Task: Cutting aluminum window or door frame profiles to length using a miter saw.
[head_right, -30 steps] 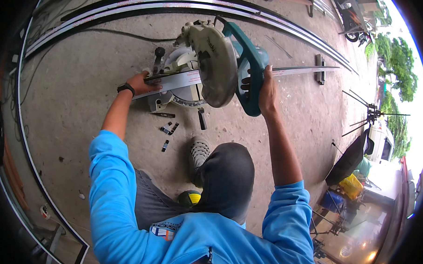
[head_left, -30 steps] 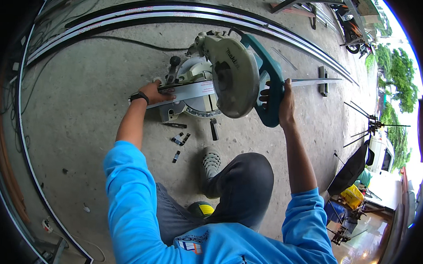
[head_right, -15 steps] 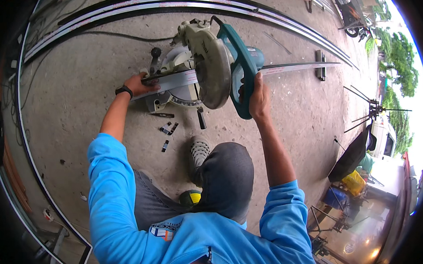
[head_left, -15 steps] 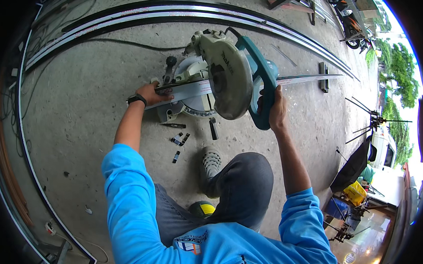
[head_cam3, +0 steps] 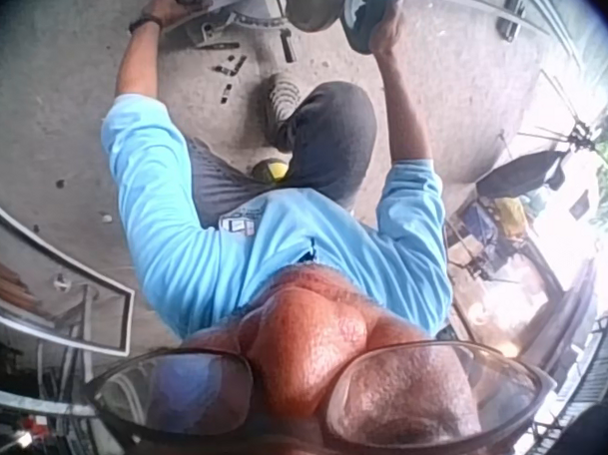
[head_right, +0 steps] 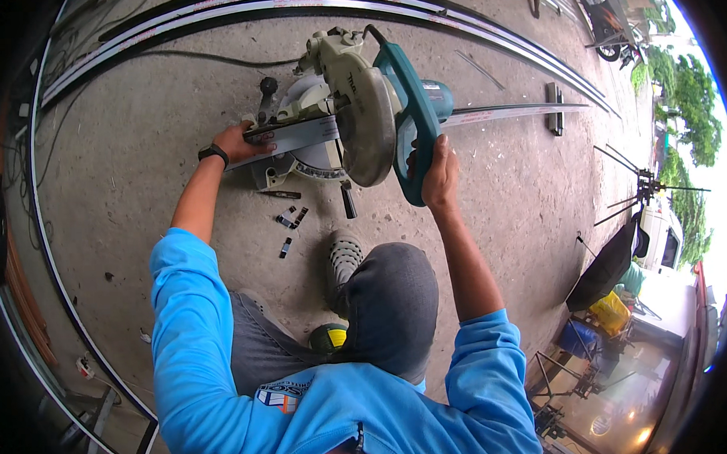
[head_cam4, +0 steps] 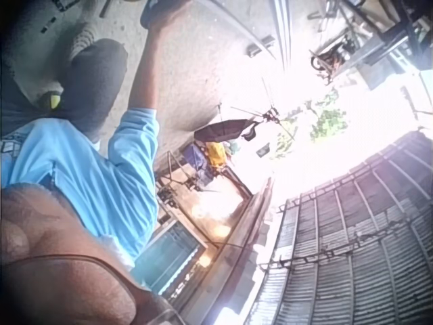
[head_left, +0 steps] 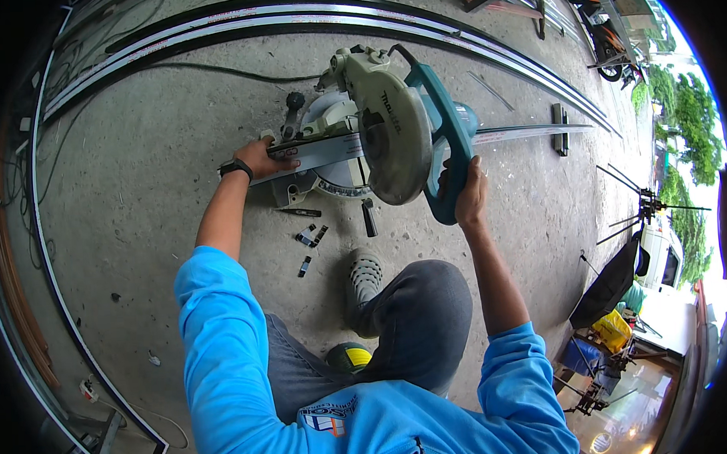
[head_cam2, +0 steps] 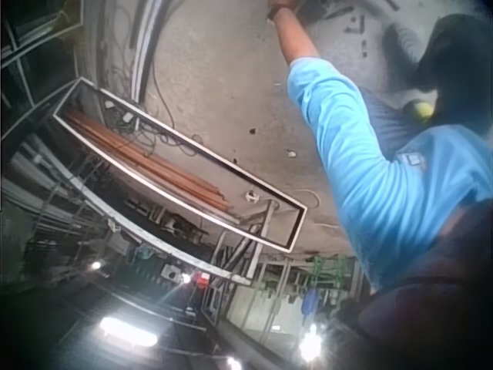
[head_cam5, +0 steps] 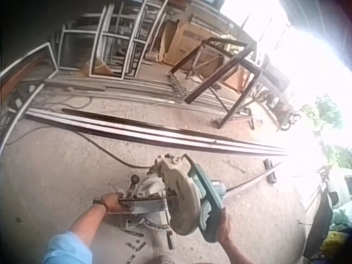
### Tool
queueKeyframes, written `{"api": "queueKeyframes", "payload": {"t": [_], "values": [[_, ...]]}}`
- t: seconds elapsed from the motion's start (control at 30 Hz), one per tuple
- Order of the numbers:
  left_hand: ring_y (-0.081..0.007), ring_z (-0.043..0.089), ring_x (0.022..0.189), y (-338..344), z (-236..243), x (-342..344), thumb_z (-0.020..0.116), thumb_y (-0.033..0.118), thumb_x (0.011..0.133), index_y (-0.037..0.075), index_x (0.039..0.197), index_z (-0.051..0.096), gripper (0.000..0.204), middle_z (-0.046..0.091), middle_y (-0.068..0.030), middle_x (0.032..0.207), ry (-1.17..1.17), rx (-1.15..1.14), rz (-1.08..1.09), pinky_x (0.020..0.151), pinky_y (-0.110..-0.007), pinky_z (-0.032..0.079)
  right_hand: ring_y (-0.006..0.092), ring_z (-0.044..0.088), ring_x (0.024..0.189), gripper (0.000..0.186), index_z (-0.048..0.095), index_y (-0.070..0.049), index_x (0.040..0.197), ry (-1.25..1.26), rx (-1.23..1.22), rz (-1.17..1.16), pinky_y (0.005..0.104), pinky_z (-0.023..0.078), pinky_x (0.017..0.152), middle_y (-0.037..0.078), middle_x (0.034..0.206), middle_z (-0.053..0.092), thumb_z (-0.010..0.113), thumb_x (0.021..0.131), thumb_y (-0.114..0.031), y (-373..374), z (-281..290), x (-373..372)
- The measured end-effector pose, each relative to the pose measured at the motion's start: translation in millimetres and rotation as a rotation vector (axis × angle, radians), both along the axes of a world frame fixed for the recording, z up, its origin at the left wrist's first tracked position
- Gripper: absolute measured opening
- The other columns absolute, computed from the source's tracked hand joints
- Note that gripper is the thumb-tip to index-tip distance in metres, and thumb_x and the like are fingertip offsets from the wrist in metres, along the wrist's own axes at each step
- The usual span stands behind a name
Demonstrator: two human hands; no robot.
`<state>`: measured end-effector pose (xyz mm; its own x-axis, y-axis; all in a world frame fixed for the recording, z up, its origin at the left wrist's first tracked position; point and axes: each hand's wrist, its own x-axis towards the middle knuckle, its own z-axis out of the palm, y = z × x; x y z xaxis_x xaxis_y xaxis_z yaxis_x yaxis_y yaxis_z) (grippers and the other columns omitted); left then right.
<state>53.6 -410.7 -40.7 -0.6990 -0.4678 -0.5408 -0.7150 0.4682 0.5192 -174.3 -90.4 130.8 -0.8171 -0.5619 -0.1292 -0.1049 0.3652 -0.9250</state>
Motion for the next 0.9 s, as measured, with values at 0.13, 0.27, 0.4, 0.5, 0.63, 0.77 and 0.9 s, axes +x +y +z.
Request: {"api": "queueKeyframes", "payload": {"t": [0.13, 0.27, 0.4, 0.5, 0.63, 0.77, 0.9], "values": [[-0.0323, 0.063, 0.116, -0.3, -1.3, 1.4, 0.077, 0.073, 0.061, 0.01, 0.13, 0.058, 0.096, 0.067, -0.0173, 0.122, -0.002, -0.015, 0.012, 0.099, -0.04, 0.049, 0.0162, 0.059, 0.056, 0.075, 0.063, 0.004, 0.096, -0.021, -0.011, -0.005, 0.0298, 0.046, 0.055, 0.01, 0.067, 0.062, 0.027, 0.101, -0.062, 0.6, -2.9, 1.4], [-0.0314, 0.063, 0.116, -0.3, 0.5, 0.4, 0.077, 0.074, 0.06, 0.01, 0.131, 0.058, 0.096, 0.067, -0.0161, 0.122, -0.01, -0.01, 0.006, 0.1, -0.04, 0.049, 0.0159, 0.059, 0.056, 0.075, 0.063, 0.004, 0.098, 0.0, 0.001, 0.006, 0.0296, 0.047, 0.055, 0.009, 0.067, 0.062, 0.027, 0.101, -0.063, -0.1, -0.7, 2.4], [-0.0311, 0.062, 0.117, 0.5, 2.8, -0.3, 0.076, 0.075, 0.06, 0.011, 0.132, 0.057, 0.098, 0.066, -0.0151, 0.124, -0.032, -0.01, 0.014, 0.101, -0.039, 0.049, 0.0155, 0.059, 0.057, 0.076, 0.062, 0.004, 0.099, 0.011, 0.012, 0.021, 0.0297, 0.047, 0.055, 0.008, 0.068, 0.062, 0.026, 0.101, -0.064, 0.6, -0.5, 2.2], [-0.0314, 0.061, 0.118, 1.3, 4.3, -2.5, 0.076, 0.075, 0.06, 0.011, 0.133, 0.057, 0.099, 0.066, -0.0155, 0.125, -0.034, -0.017, 0.014, 0.102, -0.04, 0.048, 0.0154, 0.059, 0.057, 0.077, 0.063, 0.003, 0.099, 0.03, 0.022, 0.023, 0.0297, 0.047, 0.056, 0.008, 0.068, 0.062, 0.026, 0.101, -0.064, 1.2, 0.8, 1.2], [-0.0315, 0.061, 0.118, -2.3, -1.6, 0.6, 0.076, 0.076, 0.059, 0.011, 0.133, 0.056, 0.1, 0.066, -0.016, 0.125, -0.035, -0.024, 0.003, 0.102, -0.04, 0.048, 0.0155, 0.059, 0.057, 0.076, 0.063, 0.003, 0.098, 0.026, 0.019, 0.023, 0.0297, 0.047, 0.056, 0.008, 0.068, 0.062, 0.026, 0.101, -0.063, 0.0, -0.5, 2.8], [-0.0313, 0.062, 0.118, -0.7, -0.9, -0.9, 0.075, 0.076, 0.06, 0.011, 0.132, 0.057, 0.099, 0.066, -0.0162, 0.124, -0.033, -0.017, -0.007, 0.101, -0.04, 0.048, 0.0157, 0.059, 0.056, 0.076, 0.063, 0.003, 0.098, 0.021, 0.016, 0.013, 0.03, 0.047, 0.055, 0.008, 0.068, 0.062, 0.026, 0.102, -0.063, 1.2, 0.0, 3.1], [-0.0311, 0.062, 0.117, -0.2, -0.6, 0.1, 0.075, 0.076, 0.06, 0.011, 0.131, 0.057, 0.098, 0.066, -0.0159, 0.123, -0.028, -0.012, -0.001, 0.101, -0.04, 0.048, 0.0161, 0.059, 0.057, 0.076, 0.063, 0.004, 0.097, 0.021, 0.011, 0.016, 0.0302, 0.047, 0.055, 0.009, 0.068, 0.062, 0.026, 0.102, -0.062, 0.9, 0.3, 4.5]]}}
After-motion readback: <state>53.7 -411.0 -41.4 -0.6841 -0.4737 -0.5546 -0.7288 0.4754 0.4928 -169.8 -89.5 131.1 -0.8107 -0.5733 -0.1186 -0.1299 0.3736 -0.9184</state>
